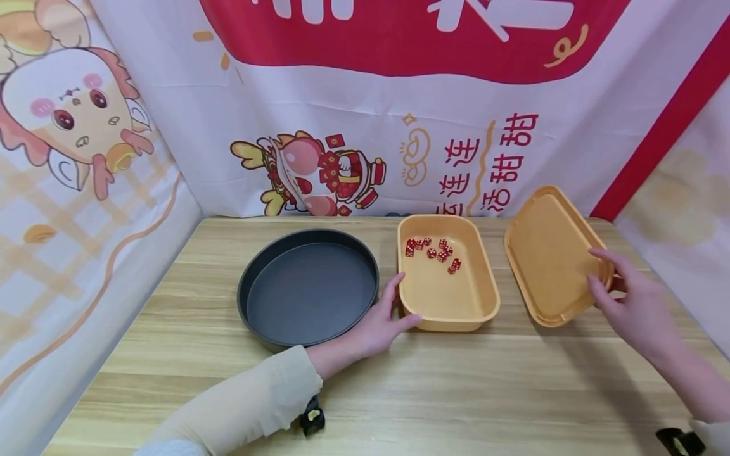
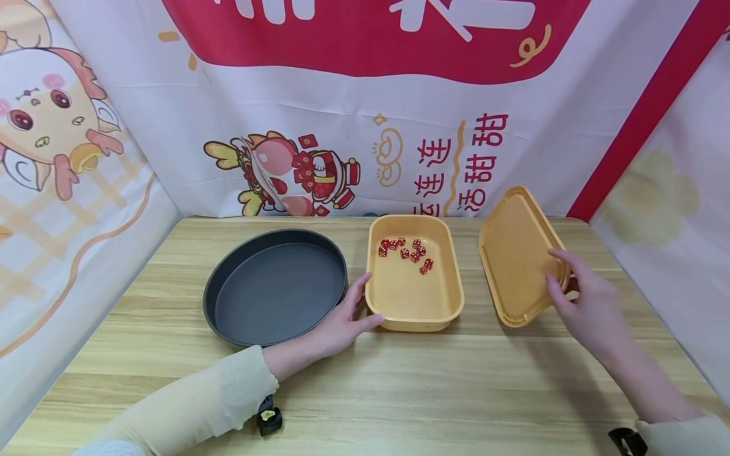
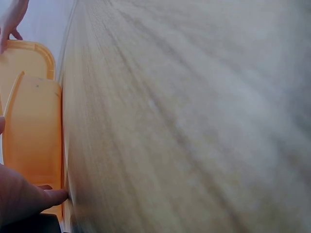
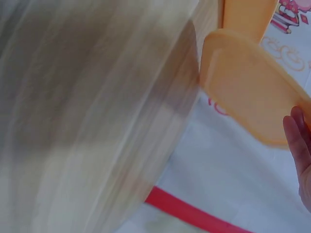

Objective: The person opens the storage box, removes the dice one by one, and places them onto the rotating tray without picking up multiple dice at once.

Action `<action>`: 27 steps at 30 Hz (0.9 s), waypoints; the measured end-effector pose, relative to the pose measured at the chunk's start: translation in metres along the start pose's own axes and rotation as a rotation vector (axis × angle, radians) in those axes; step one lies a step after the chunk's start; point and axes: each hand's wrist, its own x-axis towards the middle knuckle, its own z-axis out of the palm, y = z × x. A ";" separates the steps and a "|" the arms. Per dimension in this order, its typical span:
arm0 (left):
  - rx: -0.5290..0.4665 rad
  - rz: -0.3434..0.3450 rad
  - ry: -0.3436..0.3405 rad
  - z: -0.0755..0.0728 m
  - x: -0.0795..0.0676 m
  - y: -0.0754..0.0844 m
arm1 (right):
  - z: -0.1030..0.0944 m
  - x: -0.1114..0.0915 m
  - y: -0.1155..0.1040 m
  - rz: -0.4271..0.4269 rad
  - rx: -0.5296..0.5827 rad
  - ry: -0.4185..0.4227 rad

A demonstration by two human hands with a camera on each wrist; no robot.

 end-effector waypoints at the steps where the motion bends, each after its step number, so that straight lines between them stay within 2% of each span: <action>1: 0.001 0.001 0.001 0.000 0.000 0.000 | -0.001 -0.001 0.003 -0.002 -0.009 0.007; 5: -0.001 0.005 0.000 0.000 -0.001 0.002 | -0.006 -0.008 0.017 0.042 -0.017 0.000; 10: 0.002 0.007 0.000 -0.001 0.000 0.002 | -0.018 -0.014 0.040 0.123 -0.093 -0.072; 14: 0.005 0.002 0.001 -0.001 0.000 0.000 | -0.025 -0.019 0.057 0.173 -0.122 -0.183; 21: 0.005 -0.010 0.004 -0.002 0.000 0.001 | -0.020 -0.033 0.081 0.330 -0.060 -0.396; 25: 0.005 -0.011 0.004 -0.002 -0.001 0.001 | -0.016 -0.042 0.087 0.413 -0.019 -0.485; 27: 0.008 -0.011 0.003 -0.003 0.000 0.001 | -0.015 -0.045 0.088 0.428 -0.004 -0.518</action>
